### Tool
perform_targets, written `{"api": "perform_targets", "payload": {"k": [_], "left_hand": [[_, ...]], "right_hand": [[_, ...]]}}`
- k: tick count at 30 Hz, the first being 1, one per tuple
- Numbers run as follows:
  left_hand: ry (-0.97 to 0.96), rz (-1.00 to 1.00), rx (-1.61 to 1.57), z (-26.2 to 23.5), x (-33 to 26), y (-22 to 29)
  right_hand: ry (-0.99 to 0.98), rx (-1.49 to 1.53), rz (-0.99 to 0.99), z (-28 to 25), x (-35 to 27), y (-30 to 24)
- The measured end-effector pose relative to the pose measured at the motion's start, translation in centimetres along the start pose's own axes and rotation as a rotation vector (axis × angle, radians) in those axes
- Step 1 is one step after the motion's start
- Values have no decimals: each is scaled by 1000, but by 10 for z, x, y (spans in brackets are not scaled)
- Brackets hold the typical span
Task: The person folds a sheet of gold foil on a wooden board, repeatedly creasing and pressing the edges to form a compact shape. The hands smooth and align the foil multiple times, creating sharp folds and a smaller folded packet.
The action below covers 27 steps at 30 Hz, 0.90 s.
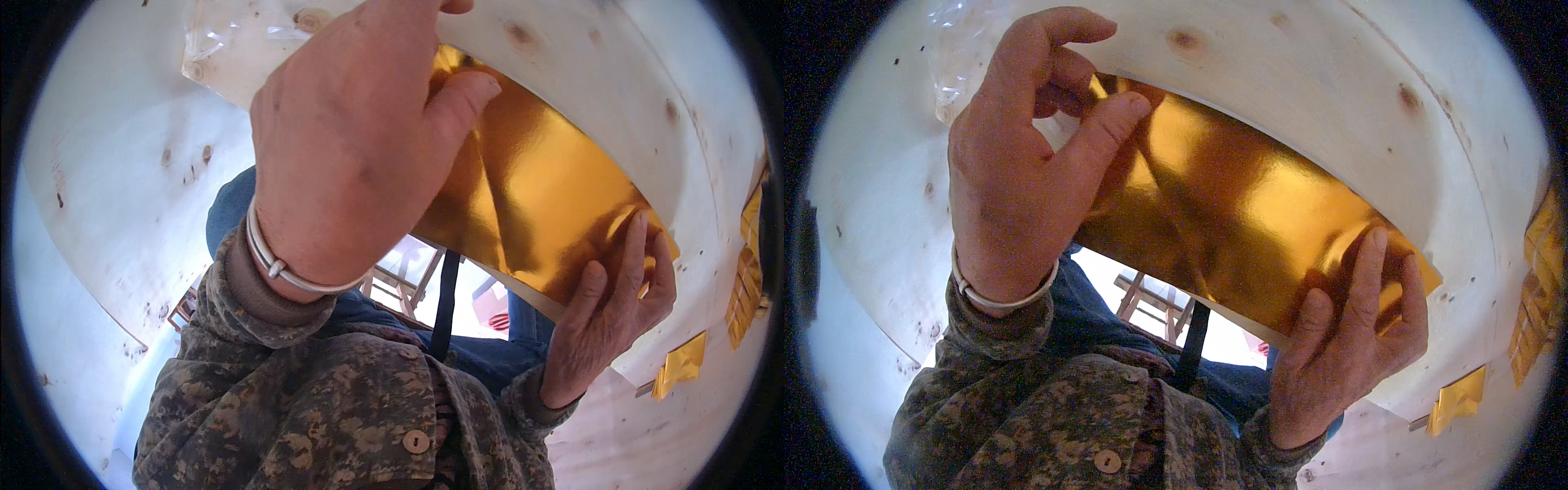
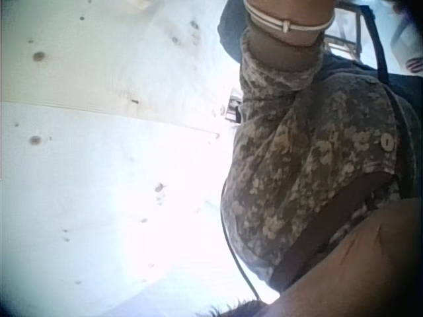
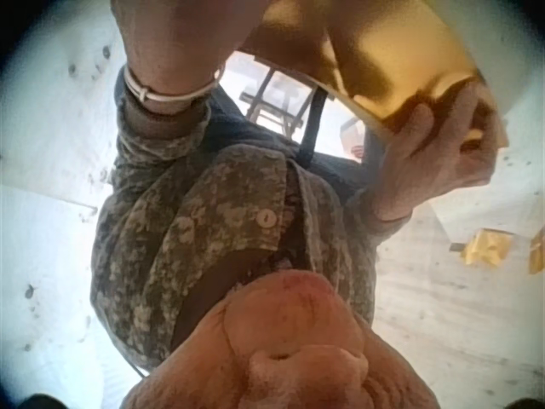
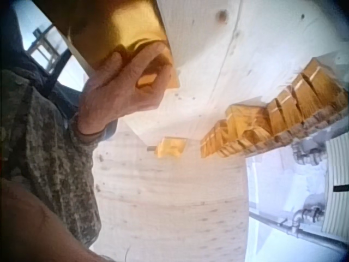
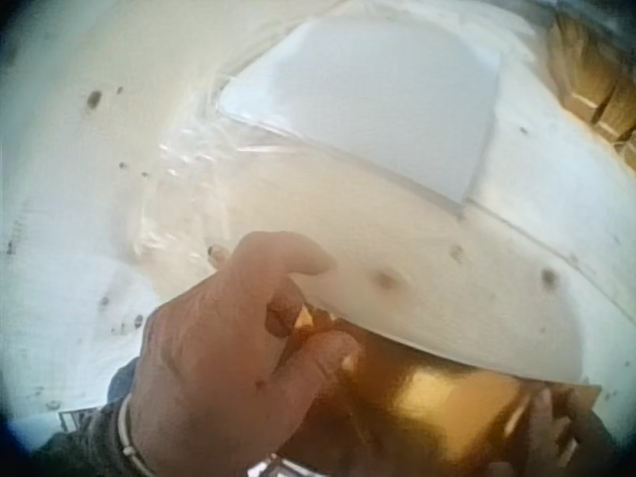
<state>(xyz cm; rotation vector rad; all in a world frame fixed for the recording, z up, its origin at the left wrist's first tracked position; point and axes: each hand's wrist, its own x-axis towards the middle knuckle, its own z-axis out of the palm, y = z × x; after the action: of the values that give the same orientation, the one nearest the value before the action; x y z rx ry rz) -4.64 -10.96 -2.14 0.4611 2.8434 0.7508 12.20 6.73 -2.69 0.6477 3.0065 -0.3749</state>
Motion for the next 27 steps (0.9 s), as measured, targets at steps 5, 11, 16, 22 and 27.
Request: {"api": "perform_targets", "payload": {"k": [5, 11, 16, 22, 27], "left_hand": [[-4, -19, -2, 3, 2, 1], [-8, -17, -2, 8, 6, 2], [-7, -21, 5, 9, 6, 2], [-3, -28, 14, 8, 6, 1], [-15, -49, 40, 4, 10, 9]], "right_hand": [[5, 14, 3, 0, 0, 1], [-6, 16, 8, -1, 1, 0], [17, 35, 1, 1, 1, 0], [-13, -7, 9, -1, 1, 0], [24, 17, -2, 2, 0, 1]]}}
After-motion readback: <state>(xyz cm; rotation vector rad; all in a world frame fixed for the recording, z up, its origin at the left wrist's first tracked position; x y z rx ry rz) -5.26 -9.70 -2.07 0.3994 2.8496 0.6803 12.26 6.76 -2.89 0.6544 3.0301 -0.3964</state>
